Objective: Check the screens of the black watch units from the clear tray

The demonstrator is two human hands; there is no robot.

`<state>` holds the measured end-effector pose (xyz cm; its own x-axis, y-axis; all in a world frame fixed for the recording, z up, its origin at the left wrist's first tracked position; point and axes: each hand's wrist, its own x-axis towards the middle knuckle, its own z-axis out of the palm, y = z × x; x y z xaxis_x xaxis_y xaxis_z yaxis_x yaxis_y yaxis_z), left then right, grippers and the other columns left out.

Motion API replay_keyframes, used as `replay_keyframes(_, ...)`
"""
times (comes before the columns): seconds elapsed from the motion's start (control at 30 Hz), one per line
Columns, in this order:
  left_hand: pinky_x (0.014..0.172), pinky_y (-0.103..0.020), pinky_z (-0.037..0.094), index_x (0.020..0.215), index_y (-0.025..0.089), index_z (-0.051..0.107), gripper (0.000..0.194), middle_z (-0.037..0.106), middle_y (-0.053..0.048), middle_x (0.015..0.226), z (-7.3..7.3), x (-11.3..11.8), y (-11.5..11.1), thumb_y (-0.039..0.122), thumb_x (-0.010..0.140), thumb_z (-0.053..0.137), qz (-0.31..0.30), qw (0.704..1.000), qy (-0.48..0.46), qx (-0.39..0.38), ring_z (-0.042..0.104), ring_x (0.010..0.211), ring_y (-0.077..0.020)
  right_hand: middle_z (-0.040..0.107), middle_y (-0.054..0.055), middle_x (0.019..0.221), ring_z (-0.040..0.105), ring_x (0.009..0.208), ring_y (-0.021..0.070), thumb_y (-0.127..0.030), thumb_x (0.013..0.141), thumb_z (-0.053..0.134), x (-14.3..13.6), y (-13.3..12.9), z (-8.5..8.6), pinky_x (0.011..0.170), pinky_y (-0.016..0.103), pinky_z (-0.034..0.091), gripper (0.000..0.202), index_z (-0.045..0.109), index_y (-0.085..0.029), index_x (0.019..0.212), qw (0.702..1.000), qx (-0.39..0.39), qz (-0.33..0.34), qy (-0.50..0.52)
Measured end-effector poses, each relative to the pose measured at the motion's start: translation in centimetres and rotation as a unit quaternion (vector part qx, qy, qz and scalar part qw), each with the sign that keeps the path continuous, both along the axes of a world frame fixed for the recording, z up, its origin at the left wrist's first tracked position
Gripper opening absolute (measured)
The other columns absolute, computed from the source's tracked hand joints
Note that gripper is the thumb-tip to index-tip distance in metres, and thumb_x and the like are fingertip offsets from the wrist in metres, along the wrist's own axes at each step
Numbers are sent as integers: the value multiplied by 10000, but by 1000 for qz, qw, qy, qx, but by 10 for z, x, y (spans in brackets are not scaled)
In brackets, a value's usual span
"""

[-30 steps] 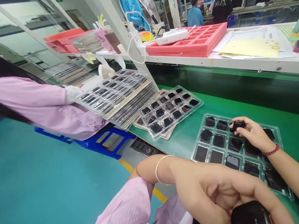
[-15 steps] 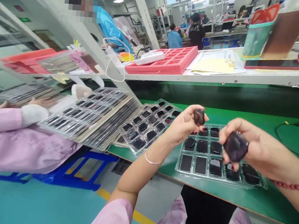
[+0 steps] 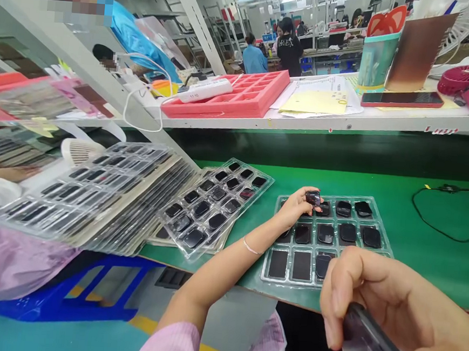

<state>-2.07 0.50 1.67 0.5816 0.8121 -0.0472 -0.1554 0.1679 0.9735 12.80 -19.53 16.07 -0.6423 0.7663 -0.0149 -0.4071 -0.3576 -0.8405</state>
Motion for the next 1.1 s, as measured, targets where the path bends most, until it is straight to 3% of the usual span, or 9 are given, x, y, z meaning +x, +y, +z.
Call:
replay_keyframes(0.1, 609, -216, 440, 1152, 139, 510, 547, 673, -87, 1018, -3, -4, -2, 169, 618, 624, 18, 1000, -5, 16, 665, 778, -152, 622, 90, 1088, 653, 766, 128, -361, 915, 676, 0, 19, -8, 663, 231, 535, 311, 625, -201, 1176, 1000, 20, -12, 9)
replay_keyframes(0.2, 661, -229, 470, 1145, 136, 520, 525, 663, -76, 1003, -5, -7, -3, 167, 635, 642, 69, 997, -2, 42, 646, 817, -147, 584, 155, 1266, 697, 887, 206, -476, 975, 551, 9, 63, -30, 671, 268, 579, 451, 585, -200, 1330, 992, 76, -83, -51)
replay_keyframes(0.33, 706, -242, 488, 1157, 140, 505, 498, 648, -56, 973, -8, -8, -1, 185, 684, 655, 119, 991, 9, 67, 627, 770, -120, 608, 115, 1289, 686, 933, 194, -310, 878, 674, 33, 129, -82, 775, 304, 597, 457, 564, -223, 1313, 949, 64, -243, -192)
replay_keyframes(0.43, 726, -265, 504, 1141, 128, 512, 407, 645, -57, 922, -10, -8, -1, 207, 755, 616, 106, 991, 16, 79, 612, 707, -107, 659, 132, 1188, 670, 783, 158, -261, 803, 688, 48, 155, -119, 687, 281, 580, 476, 570, -165, 1254, 916, 84, -278, -276)
replay_keyframes(0.53, 757, -270, 515, 1125, 129, 519, 393, 638, -52, 916, -11, -7, -2, 135, 737, 577, 90, 992, 14, 85, 611, 725, -108, 659, 135, 1185, 673, 808, 179, -249, 762, 676, 54, 160, -139, 680, 301, 571, 499, 565, -161, 1241, 908, 114, -269, -301)
replay_keyframes(0.7, 819, -267, 521, 1149, 137, 524, 476, 636, -63, 996, -13, -6, -4, 54, 681, 541, 76, 992, 16, 95, 638, 907, -149, 646, 112, 1224, 673, 852, 173, -229, 787, 644, 53, 157, -144, 716, 294, 557, 490, 555, -176, 1266, 900, 148, -249, -325)
replay_keyframes(0.9, 551, -209, 417, 1158, 113, 556, 338, 655, -94, 994, -13, -9, -3, 239, 847, 515, 63, 992, 51, 97, 664, 716, -140, 696, 97, 1028, 620, 670, 132, -313, 894, 575, 55, 157, -144, 640, 284, 533, 310, 617, -147, 1153, 895, 143, -256, -336)
replay_keyframes(1.1, 741, -249, 520, 1159, 138, 545, 443, 656, -76, 1027, -8, -9, -6, 107, 717, 527, 59, 994, 43, 87, 662, 849, -149, 690, 94, 1081, 629, 711, 152, -191, 801, 582, 53, 154, -143, 621, 286, 511, 373, 603, -168, 1173, 891, 167, -237, -350)
